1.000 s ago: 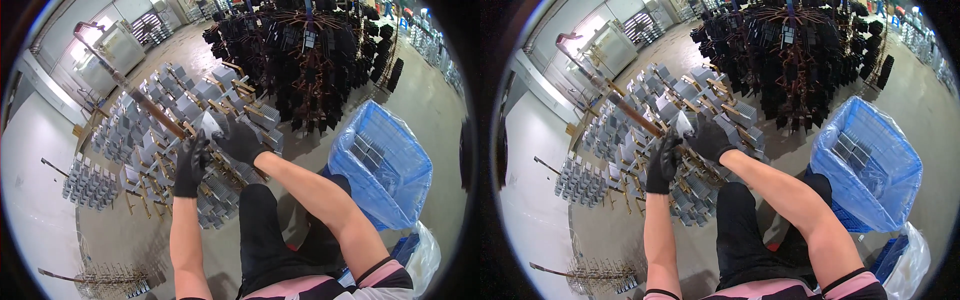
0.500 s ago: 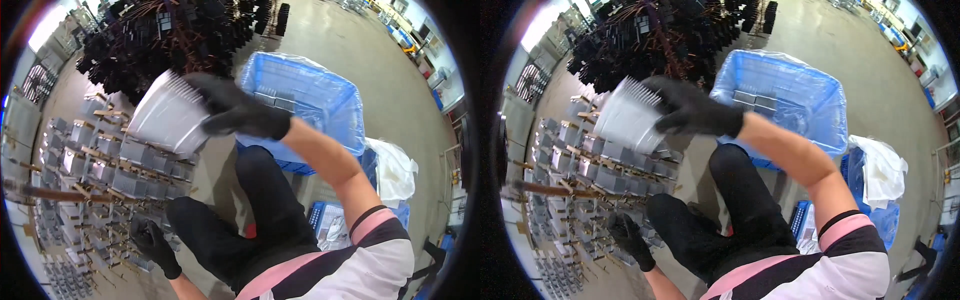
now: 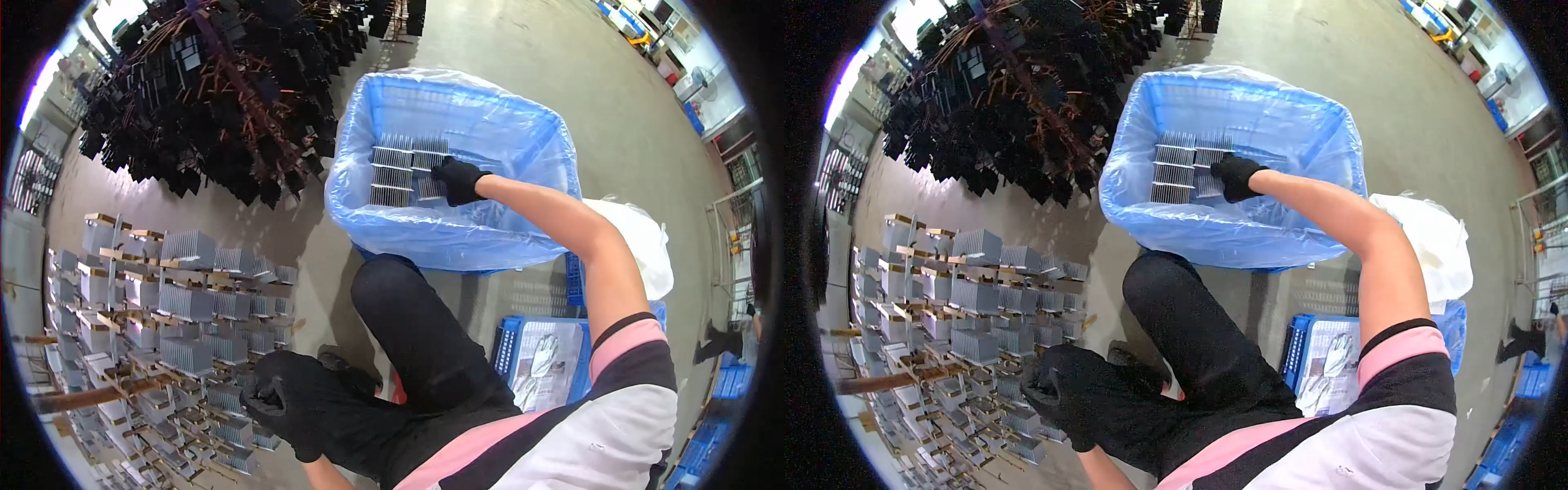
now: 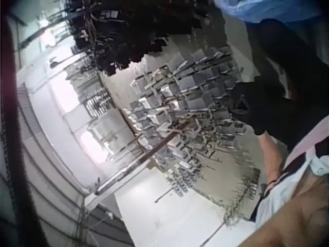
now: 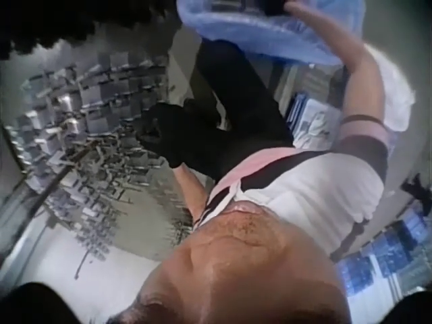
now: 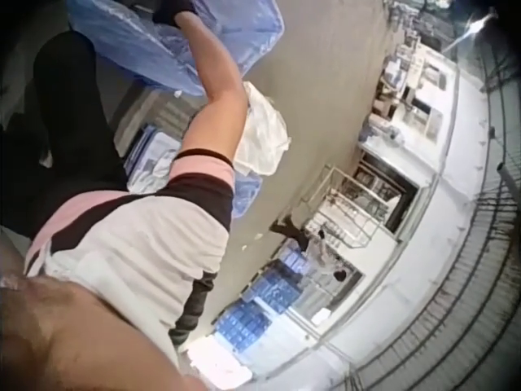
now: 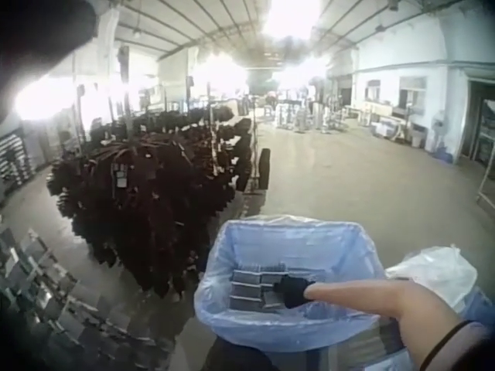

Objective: Sorting and placing metal heat sink components into plastic bins.

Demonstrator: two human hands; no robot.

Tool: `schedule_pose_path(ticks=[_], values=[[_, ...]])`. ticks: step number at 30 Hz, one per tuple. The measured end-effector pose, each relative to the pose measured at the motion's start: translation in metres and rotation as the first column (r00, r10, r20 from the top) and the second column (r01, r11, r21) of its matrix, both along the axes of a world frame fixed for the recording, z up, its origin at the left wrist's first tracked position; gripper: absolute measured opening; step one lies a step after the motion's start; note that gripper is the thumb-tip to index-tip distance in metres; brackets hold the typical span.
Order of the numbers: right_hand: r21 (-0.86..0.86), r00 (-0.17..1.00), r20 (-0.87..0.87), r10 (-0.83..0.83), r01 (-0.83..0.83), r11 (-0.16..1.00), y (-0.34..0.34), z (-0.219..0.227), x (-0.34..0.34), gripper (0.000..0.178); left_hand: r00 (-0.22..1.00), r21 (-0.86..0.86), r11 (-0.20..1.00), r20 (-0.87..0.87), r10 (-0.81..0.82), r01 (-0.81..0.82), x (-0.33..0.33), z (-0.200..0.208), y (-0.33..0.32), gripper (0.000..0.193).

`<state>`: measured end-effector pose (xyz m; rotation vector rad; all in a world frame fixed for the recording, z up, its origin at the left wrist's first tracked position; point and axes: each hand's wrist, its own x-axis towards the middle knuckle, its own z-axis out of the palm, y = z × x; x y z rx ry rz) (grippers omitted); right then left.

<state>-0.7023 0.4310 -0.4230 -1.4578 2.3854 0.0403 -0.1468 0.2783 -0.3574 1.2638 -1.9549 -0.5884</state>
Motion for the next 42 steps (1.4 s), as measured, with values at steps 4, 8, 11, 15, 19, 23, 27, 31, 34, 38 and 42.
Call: schedule_pose_path(ticks=[4,8,11,15,19,23,27,31,34,38,42], values=[[0.023,0.991,-0.104,-0.079,0.082,0.996,-0.003,-0.018,0.006,0.054,0.994,0.062,0.998,-0.104,-0.027,0.034,-0.005,-0.014,-0.003,0.041],[-0.082,0.983,-0.176,-0.050,0.036,0.996,-0.004,-0.029,0.002,0.063,0.999,0.053,0.998,0.005,-0.045,0.045,-0.007,-0.015,-0.003,0.040],[-0.134,0.991,-0.126,-0.049,0.031,0.990,-0.027,-0.036,0.018,0.067,0.997,-0.034,0.999,0.075,0.035,-0.032,0.009,-0.018,-0.004,0.038],[-0.348,0.945,-0.285,0.160,-0.258,0.902,-0.007,-0.072,-0.015,0.058,0.963,0.176,0.975,-0.256,-0.086,0.134,-0.003,-0.035,0.004,0.036],[-0.090,0.938,-0.326,0.116,-0.153,0.984,0.000,-0.073,-0.006,0.048,0.983,0.031,0.986,-0.085,-0.162,0.165,-0.020,-0.003,-0.002,0.036],[0.065,0.953,-0.279,0.119,-0.105,0.992,-0.030,-0.051,0.010,0.036,0.884,0.200,0.978,-0.466,0.036,0.066,-0.008,-0.022,0.010,0.036],[0.010,0.936,-0.237,0.262,-0.268,0.963,-0.026,-0.044,-0.017,0.044,0.942,0.187,0.979,-0.307,0.137,-0.082,0.010,0.026,0.016,0.034],[-0.191,0.941,-0.280,0.191,-0.249,0.950,-0.050,0.029,-0.018,0.054,0.953,-0.155,0.945,-0.136,0.270,-0.289,0.081,0.035,0.014,0.015],[-0.270,1.000,-0.001,0.010,-0.010,0.963,-0.084,0.122,0.062,0.048,0.809,-0.150,0.812,-0.298,0.507,-0.564,0.137,0.051,0.019,0.017],[-0.797,0.976,-0.011,0.217,-0.140,0.588,-0.093,0.169,0.157,0.033,0.568,-0.129,0.567,-0.389,0.725,-0.813,0.234,0.073,0.014,0.019],[-0.774,0.874,0.039,0.485,-0.280,0.568,-0.108,0.177,0.271,0.027,0.459,0.116,0.642,-0.604,0.652,-0.758,0.288,0.092,0.019,0.023]])
